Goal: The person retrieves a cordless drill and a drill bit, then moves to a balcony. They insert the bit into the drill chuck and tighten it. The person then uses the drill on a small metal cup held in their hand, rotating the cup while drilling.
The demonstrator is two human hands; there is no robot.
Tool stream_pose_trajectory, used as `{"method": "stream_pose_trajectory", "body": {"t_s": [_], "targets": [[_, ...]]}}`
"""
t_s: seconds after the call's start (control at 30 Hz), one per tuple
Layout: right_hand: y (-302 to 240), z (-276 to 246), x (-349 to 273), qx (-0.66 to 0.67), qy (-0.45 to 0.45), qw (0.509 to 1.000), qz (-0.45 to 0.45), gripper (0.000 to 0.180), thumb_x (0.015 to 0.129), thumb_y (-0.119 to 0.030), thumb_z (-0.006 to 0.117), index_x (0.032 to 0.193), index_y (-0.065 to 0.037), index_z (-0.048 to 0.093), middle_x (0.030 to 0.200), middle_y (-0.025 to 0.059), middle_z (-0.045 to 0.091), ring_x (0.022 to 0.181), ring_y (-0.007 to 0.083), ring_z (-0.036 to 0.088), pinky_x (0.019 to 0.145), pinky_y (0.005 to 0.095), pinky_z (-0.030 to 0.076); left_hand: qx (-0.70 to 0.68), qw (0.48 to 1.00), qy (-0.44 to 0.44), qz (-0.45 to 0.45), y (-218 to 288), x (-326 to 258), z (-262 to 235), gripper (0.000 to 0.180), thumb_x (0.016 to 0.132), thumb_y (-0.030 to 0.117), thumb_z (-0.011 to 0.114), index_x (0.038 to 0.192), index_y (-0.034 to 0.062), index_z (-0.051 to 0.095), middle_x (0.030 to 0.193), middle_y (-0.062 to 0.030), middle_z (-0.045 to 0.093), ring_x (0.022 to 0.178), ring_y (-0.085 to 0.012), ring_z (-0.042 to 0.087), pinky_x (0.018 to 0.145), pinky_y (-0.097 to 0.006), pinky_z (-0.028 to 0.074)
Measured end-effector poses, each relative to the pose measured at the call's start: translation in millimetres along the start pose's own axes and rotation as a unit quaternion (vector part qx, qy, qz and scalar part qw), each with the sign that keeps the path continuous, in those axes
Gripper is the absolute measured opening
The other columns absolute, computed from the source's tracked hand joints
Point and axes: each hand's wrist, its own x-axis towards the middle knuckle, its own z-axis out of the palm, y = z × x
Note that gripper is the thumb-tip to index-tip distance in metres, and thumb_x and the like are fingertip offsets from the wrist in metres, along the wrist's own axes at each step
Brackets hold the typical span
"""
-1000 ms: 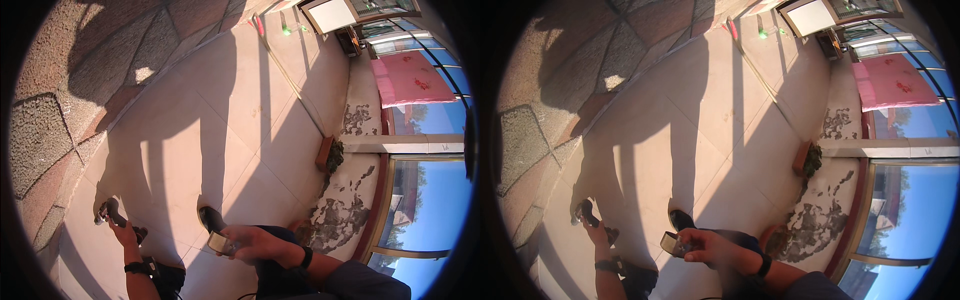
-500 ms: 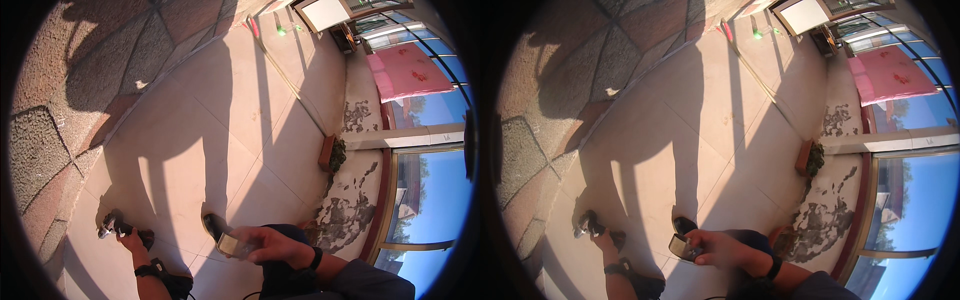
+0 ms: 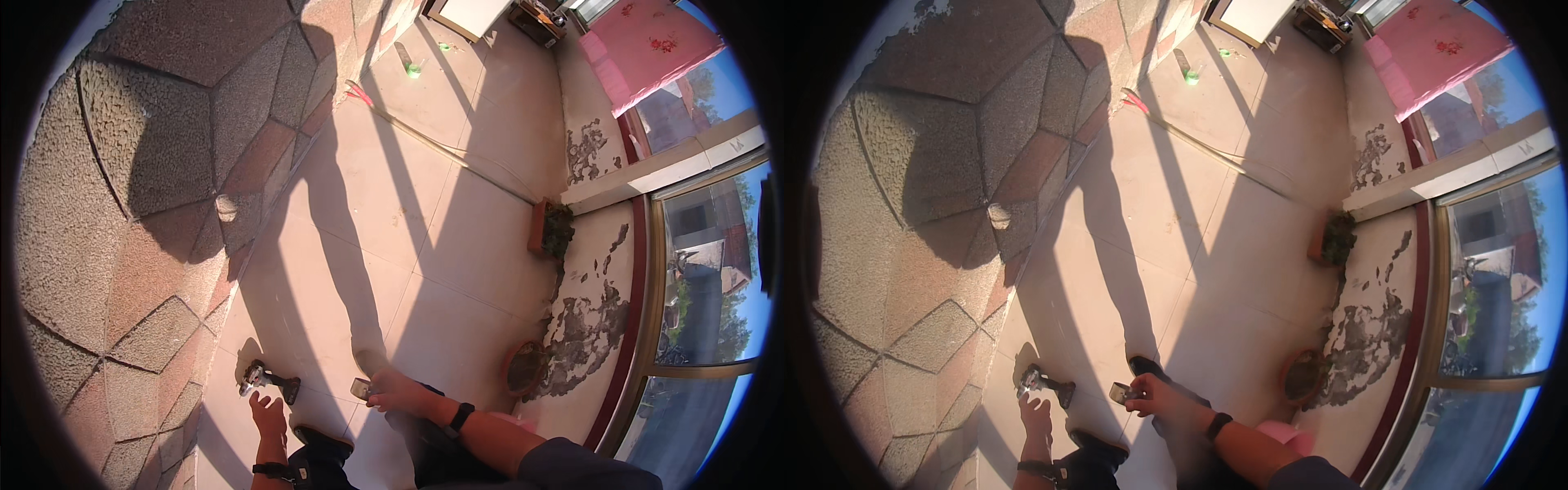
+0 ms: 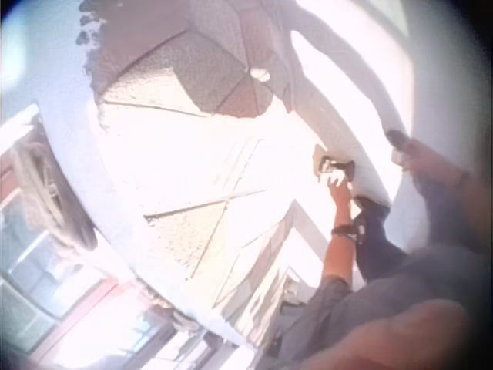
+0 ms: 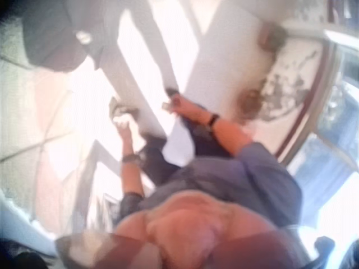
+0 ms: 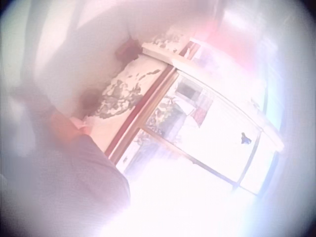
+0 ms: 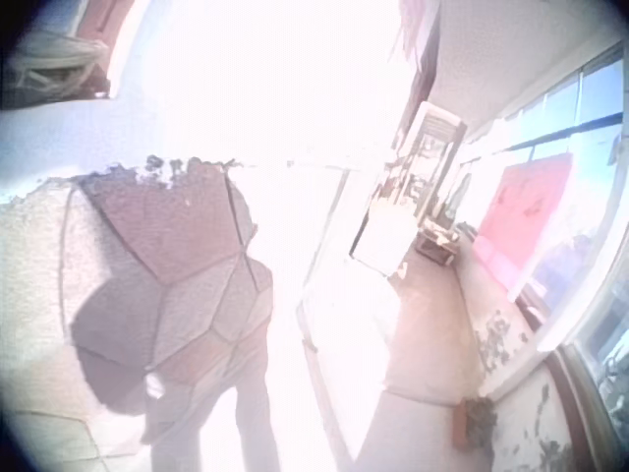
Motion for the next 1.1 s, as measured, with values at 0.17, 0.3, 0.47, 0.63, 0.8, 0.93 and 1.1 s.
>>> {"method": "stream_pose_trajectory", "body": {"t_s": [0.17, 0.3, 0.47, 0.63, 0.8, 0.93, 1.1], "targets": [[-102, -49, -141, 0.061, 0.002, 0.987, -0.147, 0.072, 0.087, -0.012, 0.080, 0.146, -0.002, 0.041, 0.126, 0.0106, 0.057, 0.109, 0.0179, 0.062, 0.088, 0.0326, 0.057, 0.177, 0.981, -0.068, 0.045, 145, -123, -34, 0.066, 0.082, 0.014, 0.078, 0.138, -0.0048, 0.049, 0.118, -0.0207, 0.066, 0.106, -0.0290, 0.067, 0.089, -0.040, 0.056], [-166, -116, -215, 0.101, 0.064, 0.987, -0.108, 0.069, 0.086, -0.014, 0.082, 0.144, -0.002, 0.047, 0.122, 0.0082, 0.062, 0.108, 0.0158, 0.062, 0.093, 0.0329, 0.053, 0.202, 0.964, -0.117, 0.128, 248, -163, -15, 0.065, 0.080, 0.022, 0.080, 0.134, -0.0049, 0.055, 0.108, -0.0175, 0.072, 0.099, -0.0268, 0.071, 0.084, -0.037, 0.057], [-252, -179, -258, -0.031, 0.178, 0.947, -0.266, 0.067, 0.077, -0.024, 0.091, 0.129, -0.004, 0.054, 0.114, 0.0056, 0.064, 0.104, 0.0146, 0.062, 0.091, 0.0330, 0.053, 0.224, 0.950, -0.199, 0.091, 339, -180, 31, 0.065, 0.084, 0.028, 0.077, 0.133, -0.0080, 0.056, 0.108, -0.0195, 0.074, 0.095, -0.0236, 0.073, 0.084, -0.034, 0.058], [-367, -219, -273, -0.162, 0.241, 0.886, -0.362, 0.067, 0.072, -0.026, 0.094, 0.123, -0.007, 0.055, 0.112, 0.0060, 0.063, 0.106, 0.0171, 0.062, 0.094, 0.0330, 0.052, 0.224, 0.929, -0.267, 0.123, 450, -179, 108, 0.066, 0.086, 0.030, 0.078, 0.135, -0.0081, 0.056, 0.107, -0.0184, 0.073, 0.093, -0.0234, 0.072, 0.080, -0.034, 0.058], [-479, -255, -285, -0.315, 0.338, 0.813, -0.354, 0.073, 0.069, -0.041, 0.094, 0.122, -0.008, 0.056, 0.116, 0.0097, 0.063, 0.110, 0.0242, 0.064, 0.097, 0.0359, 0.051, 0.186, 0.895, -0.381, 0.136, 618, -189, 218, 0.059, 0.096, 0.027, 0.071, 0.140, -0.0065, 0.050, 0.120, -0.0182, 0.068, 0.108, -0.0247, 0.070, 0.088, -0.036, 0.058], [-563, -283, -286, -0.380, 0.333, 0.785, -0.359, 0.074, 0.069, -0.047, 0.091, 0.122, -0.009, 0.058, 0.117, 0.0093, 0.065, 0.112, 0.0258, 0.065, 0.098, 0.0365, 0.052, 0.132, 0.797, -0.562, 0.179, 748, -241, 293, 0.060, 0.102, 0.032, 0.064, 0.145, -0.0045, 0.044, 0.132, -0.0181, 0.063, 0.120, -0.0274, 0.064, 0.098, -0.040, 0.054], [-617, -318, -266, -0.358, 0.315, 0.787, -0.391, 0.071, 0.069, -0.047, 0.088, 0.120, -0.008, 0.057, 0.115, 0.0136, 0.065, 0.108, 0.0321, 0.065, 0.090, 0.0415, 0.054, 0.007, 0.689, -0.706, 0.163, 852, -304, 352, 0.066, 0.102, 0.037, 0.063, 0.151, -0.0015, 0.039, 0.137, -0.0175, 0.060, 0.124, -0.0304, 0.062, 0.099, -0.045, 0.053]]}}
